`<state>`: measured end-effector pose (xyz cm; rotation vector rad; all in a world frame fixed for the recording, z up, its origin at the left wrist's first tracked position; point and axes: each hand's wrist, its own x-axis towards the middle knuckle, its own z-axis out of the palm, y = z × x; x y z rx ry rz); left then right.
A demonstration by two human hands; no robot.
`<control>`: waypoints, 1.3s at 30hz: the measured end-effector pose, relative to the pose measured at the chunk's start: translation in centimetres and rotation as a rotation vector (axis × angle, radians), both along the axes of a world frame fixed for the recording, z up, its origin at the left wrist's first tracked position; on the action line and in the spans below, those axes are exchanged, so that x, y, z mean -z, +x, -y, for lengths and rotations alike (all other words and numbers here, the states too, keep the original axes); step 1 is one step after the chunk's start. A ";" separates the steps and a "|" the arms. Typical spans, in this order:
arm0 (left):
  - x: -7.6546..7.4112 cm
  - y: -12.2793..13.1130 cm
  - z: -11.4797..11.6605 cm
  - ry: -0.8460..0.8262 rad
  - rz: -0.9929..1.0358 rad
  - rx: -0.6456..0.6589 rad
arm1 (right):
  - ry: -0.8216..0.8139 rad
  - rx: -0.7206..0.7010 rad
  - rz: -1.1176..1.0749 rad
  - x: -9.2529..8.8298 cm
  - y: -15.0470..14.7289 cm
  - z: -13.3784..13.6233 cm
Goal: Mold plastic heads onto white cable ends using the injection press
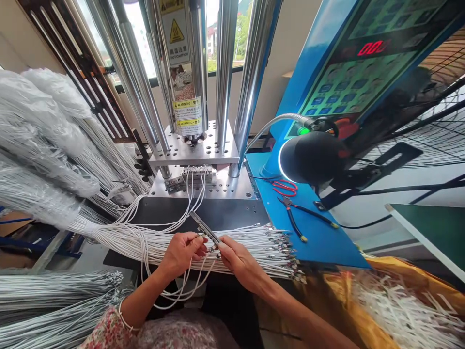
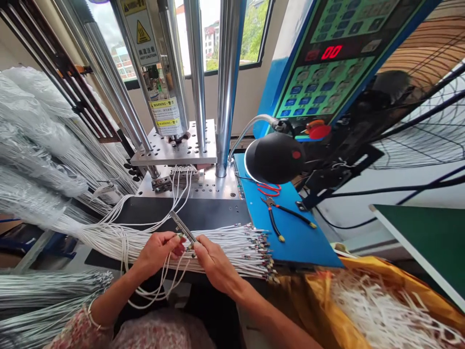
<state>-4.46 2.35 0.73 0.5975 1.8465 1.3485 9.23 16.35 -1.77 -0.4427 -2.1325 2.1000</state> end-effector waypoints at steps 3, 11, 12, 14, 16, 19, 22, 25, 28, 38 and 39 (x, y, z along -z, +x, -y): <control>0.3 -1.0 -0.1 0.023 -0.207 -0.171 | -0.116 0.112 -0.013 0.3 0.0 0.1; 0.4 -0.6 -0.8 0.075 -0.076 -0.216 | -0.243 0.112 0.015 -0.6 0.1 0.4; 0.3 -0.4 -0.9 0.070 -0.058 -0.192 | -0.242 0.108 0.016 -0.7 0.1 0.4; 0.2 -0.3 -0.8 0.067 -0.022 -0.146 | -0.247 0.102 0.010 -0.7 0.1 0.4; 0.2 -0.3 -0.7 0.084 0.031 -0.119 | -0.250 0.098 0.004 -0.5 0.1 0.4; 0.4 -0.3 -0.8 0.104 0.090 -0.098 | -0.245 0.083 0.003 -0.4 0.1 0.3; 0.5 -0.2 -1.0 0.099 0.077 -0.095 | -0.245 0.078 -0.002 -0.4 0.1 0.2; 0.4 -0.1 -1.3 0.096 0.068 -0.097 | -0.195 0.075 -0.009 -0.3 0.0 0.2; 0.3 -0.4 -1.2 0.095 0.059 -0.111 | -0.088 0.046 0.006 -0.2 0.1 0.0; -0.3 -0.8 -1.9 0.011 -0.113 0.020 | 0.171 0.020 0.039 -0.9 0.6 -0.6; -0.5 -1.2 -2.0 -0.007 -0.179 0.058 | 0.101 0.036 0.062 -0.9 0.6 -0.7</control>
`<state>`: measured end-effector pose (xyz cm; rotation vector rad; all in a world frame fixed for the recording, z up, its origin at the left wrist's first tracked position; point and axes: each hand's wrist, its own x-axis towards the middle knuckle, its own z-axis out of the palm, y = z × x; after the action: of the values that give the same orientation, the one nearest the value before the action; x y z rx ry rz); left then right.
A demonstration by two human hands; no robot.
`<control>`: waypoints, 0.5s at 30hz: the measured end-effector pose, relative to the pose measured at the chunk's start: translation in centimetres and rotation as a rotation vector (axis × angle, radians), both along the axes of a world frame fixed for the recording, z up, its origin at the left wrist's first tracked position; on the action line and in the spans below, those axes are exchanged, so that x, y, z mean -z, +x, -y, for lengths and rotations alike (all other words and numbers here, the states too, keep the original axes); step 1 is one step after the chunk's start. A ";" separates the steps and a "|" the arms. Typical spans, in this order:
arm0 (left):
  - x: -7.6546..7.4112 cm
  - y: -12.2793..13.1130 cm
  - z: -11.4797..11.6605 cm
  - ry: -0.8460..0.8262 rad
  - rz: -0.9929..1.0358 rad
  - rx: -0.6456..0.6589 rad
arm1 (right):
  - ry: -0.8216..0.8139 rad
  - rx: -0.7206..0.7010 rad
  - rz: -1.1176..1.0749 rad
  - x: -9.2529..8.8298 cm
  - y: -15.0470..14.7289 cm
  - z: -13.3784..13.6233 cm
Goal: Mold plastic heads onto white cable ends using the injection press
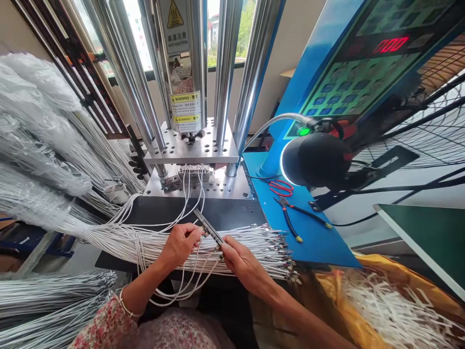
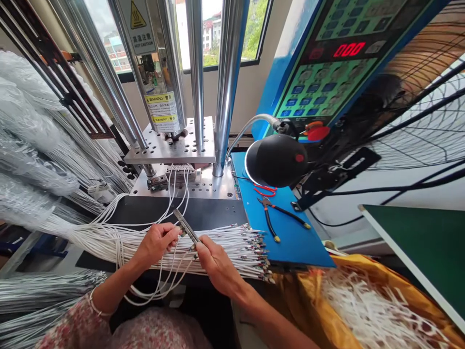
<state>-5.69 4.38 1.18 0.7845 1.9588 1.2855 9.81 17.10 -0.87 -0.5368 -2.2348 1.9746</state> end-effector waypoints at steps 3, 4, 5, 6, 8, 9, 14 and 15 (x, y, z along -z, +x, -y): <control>-0.3 -3.2 -0.6 0.021 -0.114 -0.056 | -0.079 0.066 0.076 0.2 0.3 -0.9; -0.3 -5.0 -0.8 0.052 -0.068 -0.140 | -0.035 0.091 0.102 0.2 0.5 -1.5; -0.2 -6.9 -1.1 0.086 0.021 -0.239 | 0.045 0.109 0.130 0.2 0.7 -2.1; -0.1 -8.9 -1.6 0.111 0.107 -0.302 | 0.148 0.109 0.162 0.1 1.0 -2.8; 0.2 -12.5 -2.8 0.135 0.248 -0.313 | 0.394 0.041 0.255 -0.4 1.5 -4.3; 0.4 -13.8 -3.7 0.136 0.319 -0.270 | 0.522 -0.026 0.325 -0.8 1.4 -5.0; 1.8 -15.1 -8.3 0.131 0.744 0.075 | 1.023 -0.149 0.493 -3.1 -4.9 -8.1; 2.1 -14.8 -8.9 0.136 0.798 0.133 | 1.078 -0.087 0.440 -3.5 -7.5 -8.8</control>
<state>-20.47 13.26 -0.95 0.3574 1.1734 1.3772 2.36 25.94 2.62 -0.7237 -3.1162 0.4324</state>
